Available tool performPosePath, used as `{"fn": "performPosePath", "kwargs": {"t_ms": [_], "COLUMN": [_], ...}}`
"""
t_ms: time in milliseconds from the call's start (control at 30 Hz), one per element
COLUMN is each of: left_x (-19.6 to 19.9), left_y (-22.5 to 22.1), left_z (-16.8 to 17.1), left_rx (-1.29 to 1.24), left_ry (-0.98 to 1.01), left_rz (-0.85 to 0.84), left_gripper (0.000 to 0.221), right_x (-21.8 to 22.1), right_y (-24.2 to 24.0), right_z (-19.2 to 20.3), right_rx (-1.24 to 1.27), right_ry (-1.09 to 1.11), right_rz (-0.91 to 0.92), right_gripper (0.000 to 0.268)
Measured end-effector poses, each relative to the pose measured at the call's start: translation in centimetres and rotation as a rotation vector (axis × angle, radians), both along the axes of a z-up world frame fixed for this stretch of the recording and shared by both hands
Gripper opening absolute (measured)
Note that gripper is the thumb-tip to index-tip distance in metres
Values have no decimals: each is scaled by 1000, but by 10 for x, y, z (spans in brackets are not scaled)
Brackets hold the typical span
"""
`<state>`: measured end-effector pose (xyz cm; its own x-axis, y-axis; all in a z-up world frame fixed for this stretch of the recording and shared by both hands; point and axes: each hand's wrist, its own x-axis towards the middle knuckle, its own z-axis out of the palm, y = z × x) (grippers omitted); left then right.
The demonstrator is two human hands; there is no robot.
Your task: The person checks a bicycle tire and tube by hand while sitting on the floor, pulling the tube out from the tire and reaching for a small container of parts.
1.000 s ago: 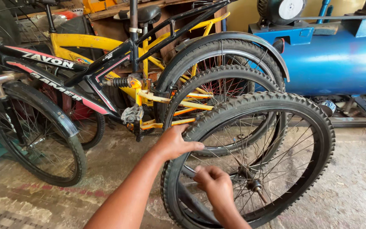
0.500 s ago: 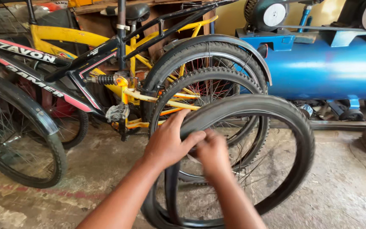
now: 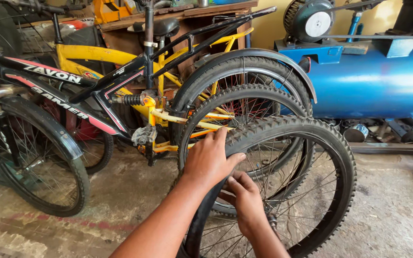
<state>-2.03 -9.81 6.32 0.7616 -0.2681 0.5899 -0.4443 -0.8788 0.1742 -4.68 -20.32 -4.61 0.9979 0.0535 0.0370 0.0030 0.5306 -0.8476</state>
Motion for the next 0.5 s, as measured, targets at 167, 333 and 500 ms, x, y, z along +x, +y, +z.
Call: {"fn": "performPosePath", "kwargs": {"t_ms": [167,333,500], "left_x": [-7,-16,-24], "left_y": [-13,-24,-20], "left_z": [12,18,15], "left_rx": [65,108,76], "left_ry": [223,184,155], "left_rz": [151,156,155], "left_gripper": [97,93,88], "right_x": [-3,-3,0], "right_y": [10,13,13], "right_z": [0,-7,-15], "right_rx": [108,290,305], "right_ry": [-18,-51,-93], "right_rz": [75,123,248], "right_gripper": [29,33,31]}}
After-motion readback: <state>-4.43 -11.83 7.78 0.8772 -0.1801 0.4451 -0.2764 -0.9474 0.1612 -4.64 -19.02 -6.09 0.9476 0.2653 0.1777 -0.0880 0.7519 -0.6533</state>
